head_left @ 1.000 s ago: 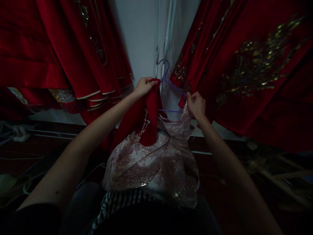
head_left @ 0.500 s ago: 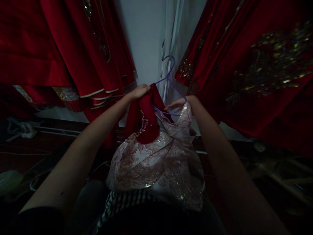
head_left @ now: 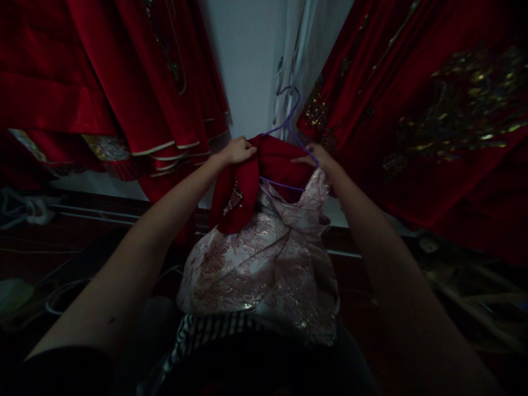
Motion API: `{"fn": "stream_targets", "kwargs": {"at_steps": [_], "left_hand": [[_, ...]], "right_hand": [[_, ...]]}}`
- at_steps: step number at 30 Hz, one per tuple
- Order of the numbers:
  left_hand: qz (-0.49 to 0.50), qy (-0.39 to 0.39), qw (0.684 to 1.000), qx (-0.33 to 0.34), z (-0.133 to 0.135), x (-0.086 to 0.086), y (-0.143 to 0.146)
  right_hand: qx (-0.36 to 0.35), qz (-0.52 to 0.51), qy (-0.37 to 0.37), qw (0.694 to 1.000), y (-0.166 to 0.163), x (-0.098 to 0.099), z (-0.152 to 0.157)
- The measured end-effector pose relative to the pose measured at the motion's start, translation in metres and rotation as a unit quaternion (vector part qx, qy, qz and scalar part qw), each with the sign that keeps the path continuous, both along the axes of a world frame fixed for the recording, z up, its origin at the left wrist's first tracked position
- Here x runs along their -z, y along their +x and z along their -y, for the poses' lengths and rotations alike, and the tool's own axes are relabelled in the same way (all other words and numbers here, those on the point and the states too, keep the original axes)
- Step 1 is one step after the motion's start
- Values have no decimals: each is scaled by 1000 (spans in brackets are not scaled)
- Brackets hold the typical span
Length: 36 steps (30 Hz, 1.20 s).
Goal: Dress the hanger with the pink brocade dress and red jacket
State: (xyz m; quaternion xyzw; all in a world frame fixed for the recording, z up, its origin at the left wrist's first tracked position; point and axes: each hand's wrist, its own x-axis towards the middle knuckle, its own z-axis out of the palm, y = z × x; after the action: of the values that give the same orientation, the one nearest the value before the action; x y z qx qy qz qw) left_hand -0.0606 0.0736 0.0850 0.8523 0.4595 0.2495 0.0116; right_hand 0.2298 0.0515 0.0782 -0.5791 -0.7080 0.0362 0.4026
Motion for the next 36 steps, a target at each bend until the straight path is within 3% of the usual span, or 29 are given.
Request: {"fn": "stream_targets", "kwargs": {"at_steps": [3,5,8,11,13,16,22,28,32,36], "left_hand": [[35,17,999,9,3,11,0],[41,33,999,8,6,18,0],[25,61,998,-18,15,27,5],[16,95,993,-64,25,35,16],[20,113,989,-93,32,41,25],[31,121,985,-118,38,48,36],[59,117,982,-134,44,54,47],[90,103,980,-144,59,56,56],[83,130,975,-158,59,55,48],[43,138,979,-145,55,53,37]], "right_hand": [[102,14,25,994,22,-14,6],[117,27,69,990,41,-20,15],[132,55,109,984,78,-18,33],[195,86,132,968,115,-8,51],[200,103,137,965,132,-2,63],[147,98,131,976,136,3,82],[-10,23,50,998,83,11,86],[152,-114,50,980,-11,41,69],[109,-125,-3,986,-71,79,98],[95,-166,1,982,-76,98,122]]}}
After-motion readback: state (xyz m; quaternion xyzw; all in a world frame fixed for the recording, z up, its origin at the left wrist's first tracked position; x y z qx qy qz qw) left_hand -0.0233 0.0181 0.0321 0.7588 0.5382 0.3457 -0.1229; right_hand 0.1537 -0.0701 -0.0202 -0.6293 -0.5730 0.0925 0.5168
